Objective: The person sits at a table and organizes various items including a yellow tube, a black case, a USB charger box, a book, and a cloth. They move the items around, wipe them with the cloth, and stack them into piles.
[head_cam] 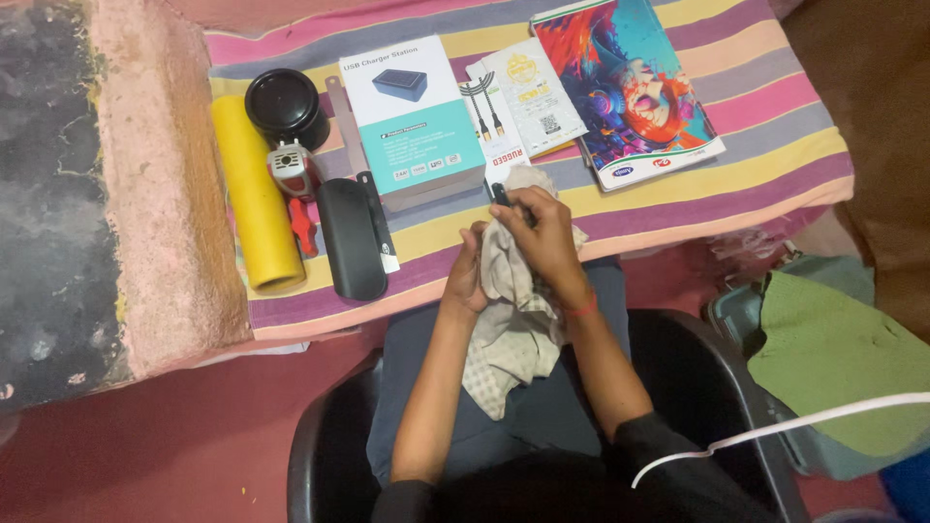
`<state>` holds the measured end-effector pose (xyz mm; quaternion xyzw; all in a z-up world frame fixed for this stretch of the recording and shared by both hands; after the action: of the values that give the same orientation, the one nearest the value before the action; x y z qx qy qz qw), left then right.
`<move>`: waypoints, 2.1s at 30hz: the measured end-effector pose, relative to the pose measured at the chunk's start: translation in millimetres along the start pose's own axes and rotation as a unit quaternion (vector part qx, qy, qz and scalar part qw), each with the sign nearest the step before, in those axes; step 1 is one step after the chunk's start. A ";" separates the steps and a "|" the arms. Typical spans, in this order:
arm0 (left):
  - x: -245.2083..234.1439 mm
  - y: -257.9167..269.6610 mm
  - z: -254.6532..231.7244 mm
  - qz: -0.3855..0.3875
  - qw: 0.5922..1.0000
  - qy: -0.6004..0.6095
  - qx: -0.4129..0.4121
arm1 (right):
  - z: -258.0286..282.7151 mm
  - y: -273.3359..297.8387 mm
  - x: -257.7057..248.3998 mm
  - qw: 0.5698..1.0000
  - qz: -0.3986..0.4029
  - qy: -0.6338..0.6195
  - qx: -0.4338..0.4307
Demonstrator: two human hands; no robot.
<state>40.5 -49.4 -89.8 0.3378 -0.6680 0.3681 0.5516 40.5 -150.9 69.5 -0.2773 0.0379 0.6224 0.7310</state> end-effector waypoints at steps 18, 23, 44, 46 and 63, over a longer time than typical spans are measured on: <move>2.8 3.2 10.3 -0.001 0.965 -0.255 0.062 | 9.6 -35.3 -28.6 0.975 -0.169 -0.144 -0.006; 6.3 -4.4 -4.0 -0.084 0.984 -0.132 0.085 | 25.1 -16.1 -20.9 0.991 -0.122 -0.055 -0.011; -27.6 -12.3 6.1 -0.070 0.985 -0.154 0.008 | 0.3 -32.6 -32.4 0.874 -0.190 -0.446 0.020; -20.9 -12.7 3.6 -0.113 0.981 -0.158 0.007 | 0.5 -26.8 -31.5 0.897 -0.158 -0.413 0.010; -23.0 -11.1 6.5 -0.146 0.911 -0.375 0.086 | -19.8 12.2 65.9 0.966 -0.115 -0.231 0.026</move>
<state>50.5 -59.5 -111.9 0.5911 -0.7344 0.1855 0.2771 49.5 -100.5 22.0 -0.1099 -0.1479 0.5801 0.7934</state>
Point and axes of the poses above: each hand's wrist, its own y-axis away from the middle knuckle, its own x-axis out of the palm, z = x × y, the point moved 4 cm from there along -y, towards the middle knuckle, and after that the axes turned 2 degrees about -y, right-handed, at the moved point
